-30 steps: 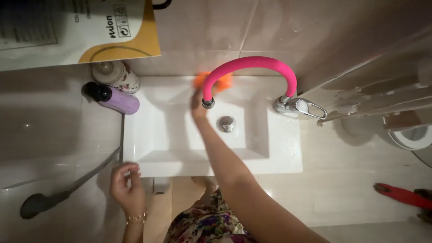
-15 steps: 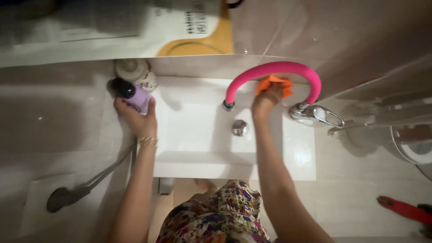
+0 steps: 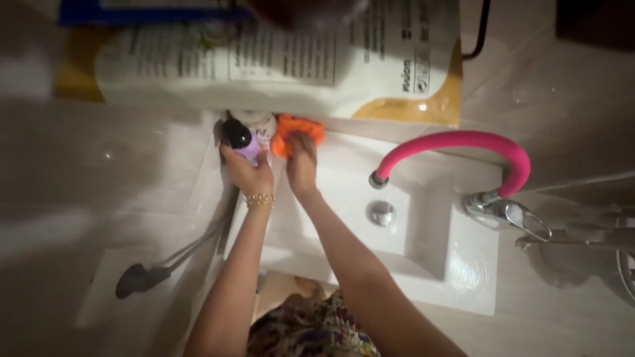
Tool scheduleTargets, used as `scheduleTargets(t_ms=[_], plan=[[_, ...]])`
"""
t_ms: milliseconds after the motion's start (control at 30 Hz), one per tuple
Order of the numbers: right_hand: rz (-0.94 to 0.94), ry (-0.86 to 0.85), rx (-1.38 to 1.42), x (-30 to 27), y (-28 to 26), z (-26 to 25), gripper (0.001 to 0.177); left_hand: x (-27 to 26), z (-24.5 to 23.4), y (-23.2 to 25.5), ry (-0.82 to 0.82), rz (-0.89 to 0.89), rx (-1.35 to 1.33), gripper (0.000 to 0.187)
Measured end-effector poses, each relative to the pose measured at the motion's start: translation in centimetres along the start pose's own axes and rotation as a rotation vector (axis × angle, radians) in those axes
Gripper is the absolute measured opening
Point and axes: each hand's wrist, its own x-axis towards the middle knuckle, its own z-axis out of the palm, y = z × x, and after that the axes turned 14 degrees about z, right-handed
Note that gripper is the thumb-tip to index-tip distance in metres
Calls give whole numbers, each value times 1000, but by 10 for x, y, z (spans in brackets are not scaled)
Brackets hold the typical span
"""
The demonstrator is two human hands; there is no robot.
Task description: Cleaning the sink and the toilet in the bathroom using a sponge, cleaning liquid, and a toilet brush.
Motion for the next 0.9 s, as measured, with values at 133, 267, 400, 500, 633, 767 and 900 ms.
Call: scheduleTargets(t_ms=[133,267,400,500,633,767,900], plan=[[101,102,-92,-28,15,17,45,-2,8,-5,11,-9,5,86],[1,-116,-197,-31,45,-5,38,-5,-1,2,40,66,2,87],[-240,-102,-523,-26,102,-74,30,-1,-3,4,48,100,-68,89],[634,-87,317,-22,60,-180,18,-19,-18,15,19,119,-136,87],[149,284,-822,-31,111,-240,29,-43,-44,17,-19,131,-122,82],[516,290,95,-18,70,-189,23,-65,-66,21,-66,119,-101,73],[308,-259,272,-17,79,-50,25,-76,-75,46,-130,109,-90,64]])
